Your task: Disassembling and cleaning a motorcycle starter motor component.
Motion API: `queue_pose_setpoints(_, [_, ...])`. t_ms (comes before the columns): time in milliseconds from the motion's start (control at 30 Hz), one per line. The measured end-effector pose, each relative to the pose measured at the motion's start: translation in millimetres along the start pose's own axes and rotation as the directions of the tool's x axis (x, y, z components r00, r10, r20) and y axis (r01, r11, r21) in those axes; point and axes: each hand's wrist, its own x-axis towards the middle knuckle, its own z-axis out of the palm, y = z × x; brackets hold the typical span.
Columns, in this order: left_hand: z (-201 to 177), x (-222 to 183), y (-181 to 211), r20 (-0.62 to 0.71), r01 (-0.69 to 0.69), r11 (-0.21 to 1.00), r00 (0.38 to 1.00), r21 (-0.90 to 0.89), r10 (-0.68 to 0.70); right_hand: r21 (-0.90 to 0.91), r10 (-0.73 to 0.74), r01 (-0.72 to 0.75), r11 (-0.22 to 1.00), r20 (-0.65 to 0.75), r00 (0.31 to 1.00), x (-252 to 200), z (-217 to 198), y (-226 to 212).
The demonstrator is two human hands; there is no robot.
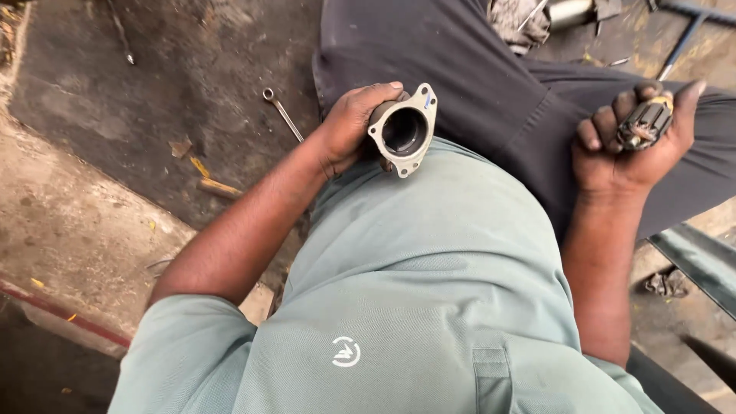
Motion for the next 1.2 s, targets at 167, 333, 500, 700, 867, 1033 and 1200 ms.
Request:
queue_pose_setpoints(167, [-14, 13, -3, -0.056, 0.186, 0.968, 0.982, 0.171, -0.179, -0.015, 0.089, -0.089, 0.996, 0.019, 0.996, 12, -14, 1])
queue_pose_setpoints(333, [-4, 22, 19, 0.046, 0.275, 0.958, 0.959, 0.084, -0.279, -0.027, 0.1, -0.102, 0.994, -0.047, 0.994, 15, -7, 4])
queue_pose_setpoints(500, [0, 28, 25, 0.005, 0.337, 0.938, 0.941, 0.085, -0.339, -0.08, 0.124, -0.13, 0.988, -0.077, 0.989, 11, -10, 5])
queue_pose_setpoints(700, [1, 36, 28, -0.033, 0.353, 0.933, 0.935, 0.073, -0.352, -0.058, 0.202, -0.2, 0.978, 0.039, 0.979, 19, -10, 3])
queue_pose_setpoints(867, [1, 41, 27, -0.03, 0.353, 0.934, 0.936, 0.056, -0.352, 0.052, 0.247, -0.244, 0.968, -0.049, 0.968, 22, -9, 2])
queue_pose_setpoints(1033, [3, 45, 28, -0.047, 0.379, 0.923, 0.925, 0.068, -0.376, 0.054, 0.264, -0.26, 0.964, -0.103, 0.959, 20, -4, 1])
queue_pose_setpoints(1200, [5, 46, 30, -0.043, 0.403, 0.913, 0.915, 0.063, -0.401, 0.033, 0.251, -0.249, 0.968, -0.092, 0.964, 18, -5, 0])
